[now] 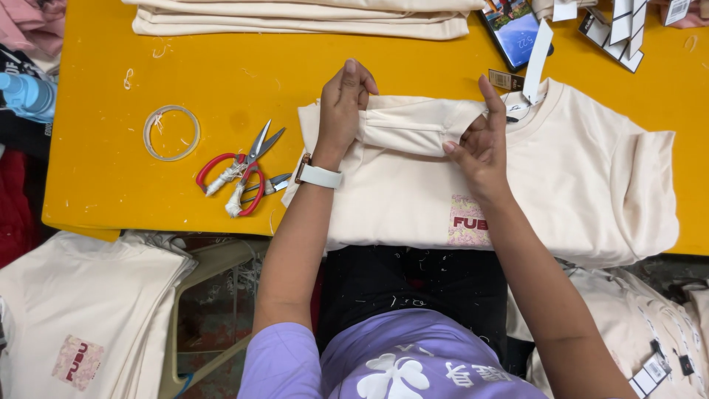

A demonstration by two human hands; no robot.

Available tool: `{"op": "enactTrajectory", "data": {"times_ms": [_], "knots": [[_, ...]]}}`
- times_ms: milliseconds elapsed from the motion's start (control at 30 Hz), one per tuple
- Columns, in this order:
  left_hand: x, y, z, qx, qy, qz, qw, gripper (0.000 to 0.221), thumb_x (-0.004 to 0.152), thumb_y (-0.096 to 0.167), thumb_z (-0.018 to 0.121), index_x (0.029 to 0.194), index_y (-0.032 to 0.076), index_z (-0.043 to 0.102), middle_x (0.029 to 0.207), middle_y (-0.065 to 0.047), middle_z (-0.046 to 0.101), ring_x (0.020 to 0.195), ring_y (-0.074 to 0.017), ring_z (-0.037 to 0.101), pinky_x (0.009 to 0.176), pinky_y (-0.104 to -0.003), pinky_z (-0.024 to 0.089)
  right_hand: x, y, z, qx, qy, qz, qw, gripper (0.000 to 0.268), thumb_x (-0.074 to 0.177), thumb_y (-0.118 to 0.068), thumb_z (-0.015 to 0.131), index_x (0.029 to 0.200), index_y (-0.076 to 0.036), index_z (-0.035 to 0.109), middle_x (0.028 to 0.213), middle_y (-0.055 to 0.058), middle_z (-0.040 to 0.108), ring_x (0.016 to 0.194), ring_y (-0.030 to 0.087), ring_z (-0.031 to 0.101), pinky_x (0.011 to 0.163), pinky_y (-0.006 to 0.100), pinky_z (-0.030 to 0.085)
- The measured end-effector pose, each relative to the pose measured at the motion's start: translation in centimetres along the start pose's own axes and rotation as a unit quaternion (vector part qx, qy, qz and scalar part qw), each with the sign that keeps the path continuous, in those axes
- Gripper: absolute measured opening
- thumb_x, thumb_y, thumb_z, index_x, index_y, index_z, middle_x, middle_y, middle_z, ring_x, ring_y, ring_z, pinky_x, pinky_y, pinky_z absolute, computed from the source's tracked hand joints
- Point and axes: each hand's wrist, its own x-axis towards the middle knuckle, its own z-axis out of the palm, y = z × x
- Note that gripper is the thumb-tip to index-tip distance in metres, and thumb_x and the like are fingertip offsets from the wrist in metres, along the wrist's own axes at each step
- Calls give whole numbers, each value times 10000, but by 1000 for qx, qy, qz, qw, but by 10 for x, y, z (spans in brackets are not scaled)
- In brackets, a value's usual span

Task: Trimming loose threads and excess material from t-shirts using scissors at a quality control station.

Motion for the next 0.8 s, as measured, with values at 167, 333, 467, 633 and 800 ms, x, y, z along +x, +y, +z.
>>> {"op": "enactTrajectory", "data": {"times_ms": [167, 333, 467, 633, 800], "knots": [[1, 0, 0, 5, -3, 0, 1000, 572, 1013, 542, 360, 759, 81, 582, 593, 11, 420, 556, -78, 373, 560, -248, 317, 1, -1, 0, 5, 6, 0, 1000, 961, 913, -92, 750, 1679, -149, 171, 1118, 61, 619, 1022, 113, 586, 1003, 238, 483], [2, -2, 0, -3, 1, 11, 1000, 591, 1015, 553, 339, 761, 74, 573, 574, 2, 419, 524, -78, 351, 538, -232, 302, 1, -1, 0, 0, 12, -1, 1000, 937, 903, -93, 753, 1668, -138, 213, 1023, 10, 582, 935, 71, 544, 925, 196, 452], [5, -10, -1, -40, 4, 28, 999, 575, 1022, 542, 340, 771, 77, 566, 682, -29, 552, 517, -67, 362, 498, -218, 274, 1, 2, -1, 10, 9, -5, 1000, 933, 899, -108, 767, 1663, -131, 232, 1039, 13, 594, 933, 67, 550, 934, 192, 450], [8, -12, -1, -49, 7, 19, 999, 606, 1009, 573, 328, 755, 78, 570, 586, -6, 470, 476, -58, 317, 469, -228, 213, 0, 3, -1, 15, 6, -4, 1000, 911, 908, -32, 732, 1663, -137, 235, 1044, 18, 577, 983, 90, 556, 982, 219, 460], [16, -23, -7, -39, 90, 21, 995, 551, 978, 585, 407, 756, 115, 589, 732, -6, 591, 563, -72, 425, 545, -226, 341, 8, 8, -6, -43, 23, -56, 997, 754, 963, -24, 706, 1597, -117, 309, 1264, 129, 575, 1028, 120, 566, 967, 242, 476]]}}
